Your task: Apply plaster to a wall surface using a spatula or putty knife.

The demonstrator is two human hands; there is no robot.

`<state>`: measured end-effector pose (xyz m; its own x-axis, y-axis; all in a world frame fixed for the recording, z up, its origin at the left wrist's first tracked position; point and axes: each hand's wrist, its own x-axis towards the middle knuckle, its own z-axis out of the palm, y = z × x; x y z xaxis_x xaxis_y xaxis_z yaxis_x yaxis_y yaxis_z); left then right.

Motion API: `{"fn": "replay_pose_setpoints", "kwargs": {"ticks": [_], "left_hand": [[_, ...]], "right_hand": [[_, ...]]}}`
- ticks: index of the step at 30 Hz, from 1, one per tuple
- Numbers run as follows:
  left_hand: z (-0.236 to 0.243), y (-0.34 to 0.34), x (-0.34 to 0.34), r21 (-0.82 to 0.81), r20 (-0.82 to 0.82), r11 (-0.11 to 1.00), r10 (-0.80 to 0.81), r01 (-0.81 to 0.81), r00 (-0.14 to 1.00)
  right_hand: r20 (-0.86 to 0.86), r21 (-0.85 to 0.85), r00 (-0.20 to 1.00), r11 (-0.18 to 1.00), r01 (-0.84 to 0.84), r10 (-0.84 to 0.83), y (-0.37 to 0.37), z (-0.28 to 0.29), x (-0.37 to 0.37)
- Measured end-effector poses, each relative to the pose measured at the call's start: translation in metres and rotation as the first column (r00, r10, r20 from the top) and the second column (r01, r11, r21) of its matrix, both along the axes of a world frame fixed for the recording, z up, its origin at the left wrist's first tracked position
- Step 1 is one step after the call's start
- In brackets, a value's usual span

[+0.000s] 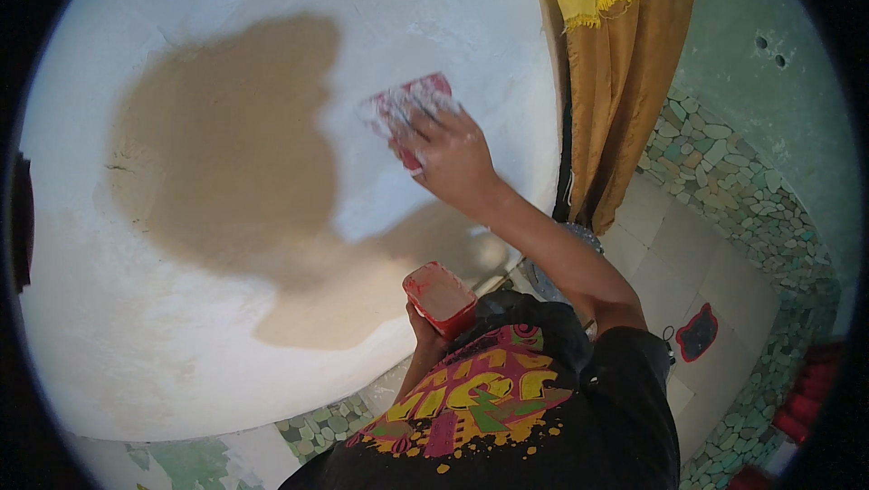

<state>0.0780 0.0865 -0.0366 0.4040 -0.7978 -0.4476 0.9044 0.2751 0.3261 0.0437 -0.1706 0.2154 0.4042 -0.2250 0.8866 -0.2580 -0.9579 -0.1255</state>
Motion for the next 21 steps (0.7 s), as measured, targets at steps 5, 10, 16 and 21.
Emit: {"fn": "replay_pose_setpoints", "kwargs": {"ticks": [5, 10, 16, 21], "left_hand": [[-0.004, 0.006, 0.000, -0.014, -0.070, 0.999, 0.028, -0.030, 0.997], [0.006, 0.002, -0.004, -0.019, -0.076, 0.998, 0.056, -0.058, 0.996], [0.007, -0.002, 0.001, -0.063, -0.029, 0.996, 0.054, -0.056, 0.998], [0.022, -0.001, 0.005, -0.043, -0.033, 0.999, 0.022, -0.023, 0.999]], "right_hand": [[-0.069, 0.033, 0.990, 0.992, -0.123, 0.125, -0.002, 0.000, -0.021], [0.048, -0.076, 0.998, 0.996, 0.049, -0.045, -0.074, -0.002, -0.033], [-0.181, 0.014, 0.982, 0.999, 0.050, -0.047, -0.108, -0.104, -0.059], [-0.403, 0.096, 0.914, 0.992, 0.086, -0.040, -0.091, -0.155, -0.083]]}}
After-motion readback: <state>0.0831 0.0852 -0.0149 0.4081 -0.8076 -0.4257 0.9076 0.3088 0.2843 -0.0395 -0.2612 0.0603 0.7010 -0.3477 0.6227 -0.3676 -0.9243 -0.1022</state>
